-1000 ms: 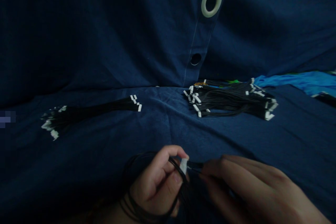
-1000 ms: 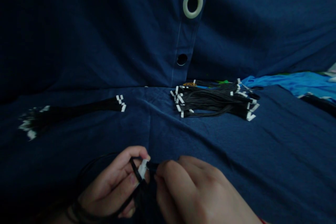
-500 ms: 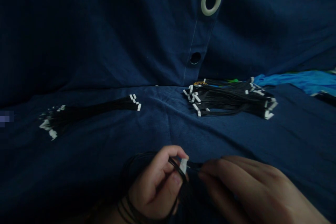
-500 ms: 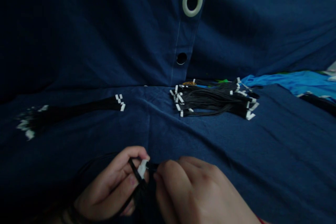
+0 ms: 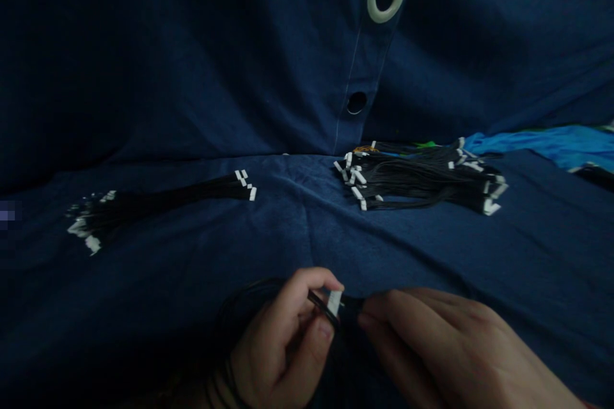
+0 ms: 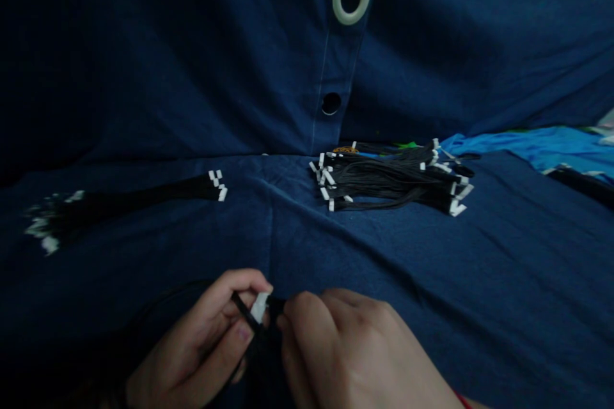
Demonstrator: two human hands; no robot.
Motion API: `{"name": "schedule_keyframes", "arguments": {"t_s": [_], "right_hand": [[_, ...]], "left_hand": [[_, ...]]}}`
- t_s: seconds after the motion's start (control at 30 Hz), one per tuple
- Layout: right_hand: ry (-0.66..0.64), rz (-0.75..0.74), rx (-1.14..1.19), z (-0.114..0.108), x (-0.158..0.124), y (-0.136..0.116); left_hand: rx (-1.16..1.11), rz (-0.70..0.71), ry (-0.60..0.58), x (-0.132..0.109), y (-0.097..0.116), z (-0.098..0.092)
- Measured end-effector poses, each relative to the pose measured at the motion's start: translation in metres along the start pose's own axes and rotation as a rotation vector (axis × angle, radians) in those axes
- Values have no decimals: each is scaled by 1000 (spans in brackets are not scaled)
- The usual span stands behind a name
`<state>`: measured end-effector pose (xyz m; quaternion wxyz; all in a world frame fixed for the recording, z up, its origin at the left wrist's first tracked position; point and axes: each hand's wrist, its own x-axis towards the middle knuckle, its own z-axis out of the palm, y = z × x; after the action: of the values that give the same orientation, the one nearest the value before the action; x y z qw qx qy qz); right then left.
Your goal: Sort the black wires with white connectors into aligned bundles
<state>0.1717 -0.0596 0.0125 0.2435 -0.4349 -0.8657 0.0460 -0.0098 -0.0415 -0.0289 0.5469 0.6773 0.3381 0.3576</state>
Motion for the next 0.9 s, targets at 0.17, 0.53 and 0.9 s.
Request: {"name": "schedule_keyframes", "arguments": {"t_s": [0.17, 0.53, 0.9], "right_hand": [[-9, -42, -25, 2, 1, -1], [50, -104, -93, 1, 3, -2], [-43, 47, 97, 1, 5, -3]], "left_hand": [[32, 24, 27, 1, 1, 0], [84, 15, 20, 1, 4, 0], [-95, -42, -16, 4, 3, 0]]}}
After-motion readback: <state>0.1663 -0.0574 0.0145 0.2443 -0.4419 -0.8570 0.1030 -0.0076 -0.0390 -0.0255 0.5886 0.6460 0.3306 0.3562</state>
